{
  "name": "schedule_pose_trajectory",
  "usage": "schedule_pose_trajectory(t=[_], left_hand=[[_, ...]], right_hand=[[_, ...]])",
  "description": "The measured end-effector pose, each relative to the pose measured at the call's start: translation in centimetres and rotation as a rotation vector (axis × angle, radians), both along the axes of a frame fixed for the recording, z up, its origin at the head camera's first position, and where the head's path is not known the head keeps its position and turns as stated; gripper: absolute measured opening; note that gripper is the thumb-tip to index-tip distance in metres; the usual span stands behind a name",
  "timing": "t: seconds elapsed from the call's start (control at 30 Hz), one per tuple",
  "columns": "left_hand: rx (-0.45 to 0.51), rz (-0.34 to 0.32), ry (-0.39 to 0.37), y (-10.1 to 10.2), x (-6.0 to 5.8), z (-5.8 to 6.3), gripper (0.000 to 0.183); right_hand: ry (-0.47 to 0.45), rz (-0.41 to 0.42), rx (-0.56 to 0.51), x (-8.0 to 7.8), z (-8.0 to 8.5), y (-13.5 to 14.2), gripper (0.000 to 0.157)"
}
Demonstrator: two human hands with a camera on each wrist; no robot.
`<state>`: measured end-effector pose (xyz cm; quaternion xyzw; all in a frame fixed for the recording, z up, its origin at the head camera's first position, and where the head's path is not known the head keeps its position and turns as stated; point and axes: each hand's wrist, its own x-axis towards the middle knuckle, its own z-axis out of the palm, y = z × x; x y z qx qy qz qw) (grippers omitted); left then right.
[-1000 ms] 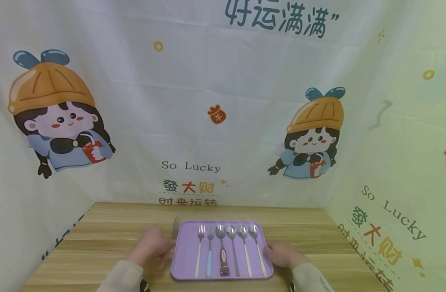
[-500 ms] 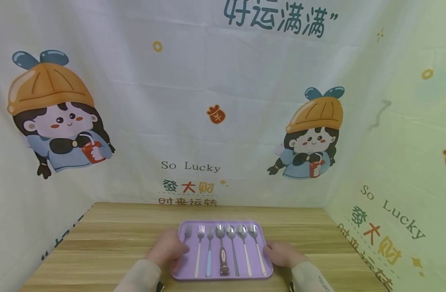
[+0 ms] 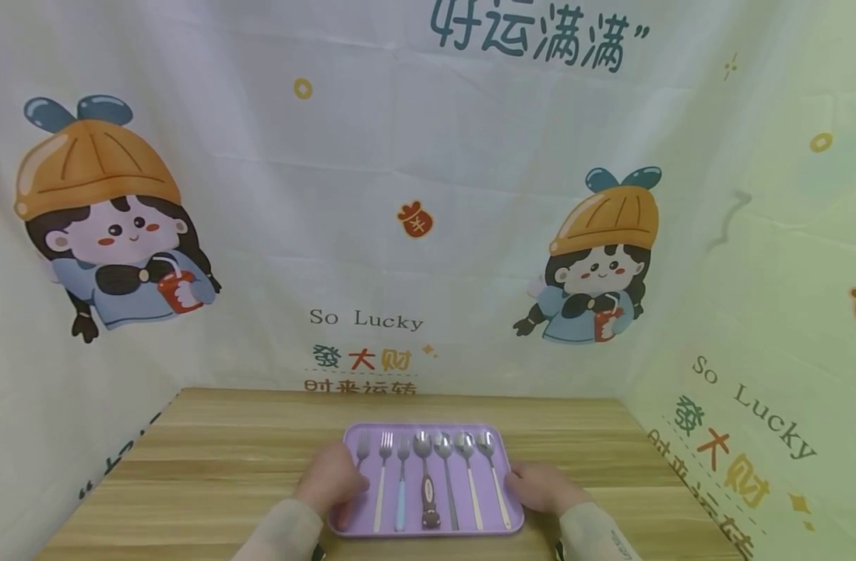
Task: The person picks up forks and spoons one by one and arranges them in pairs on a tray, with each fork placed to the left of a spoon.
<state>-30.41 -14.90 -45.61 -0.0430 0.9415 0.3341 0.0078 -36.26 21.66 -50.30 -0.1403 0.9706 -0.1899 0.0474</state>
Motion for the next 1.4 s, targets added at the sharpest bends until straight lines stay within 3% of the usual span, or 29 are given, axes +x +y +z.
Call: schedule_pose_trajectory(t=[0.1,0.27,0.33,0.4,0.7,0.93,1.23,1.4], left_hand=[[-0.013,0.007,0.009,0.3,0.2,0.0,0.020],[-0.027,0.001,0.018,0.5,0.4,0.1,0.019],[-0.024,0.001,0.016,0.5,0.4,0.1,0.019],[-0.021,0.003,0.015,0.5,0.4,0.1,0.019],[-0.021,-0.001,0.013,0.5,0.3,-0.1,0.020],[-0.030,-0.007,0.023,0.5,0.5,-0.1,0.021],[-0.024,-0.005,0.011,0.5,0.5,-0.1,0.023],[-0.016,-0.013,0.015,0.1,-0.6,-1.4,0.022]], right_hand=[[0.010,0.005,0.008,-1.2,-1.6,0.6,0.056],[0.006,-0.013,-0.006,-0.8,-0.9,0.3,0.051],[0.013,-0.003,-0.005,-1.0,-1.0,0.4,0.052],[0.026,0.012,0.014,-1.9,-2.1,0.8,0.056],[0.027,0.048,0.053,-1.9,-2.3,1.1,0.060],[0.034,0.044,0.043,-1.3,-1.7,0.9,0.058],[-0.007,-0.018,-0.033,1.4,1.7,-0.7,0.045],[0.031,0.025,0.020,-0.1,-0.4,0.2,0.055]])
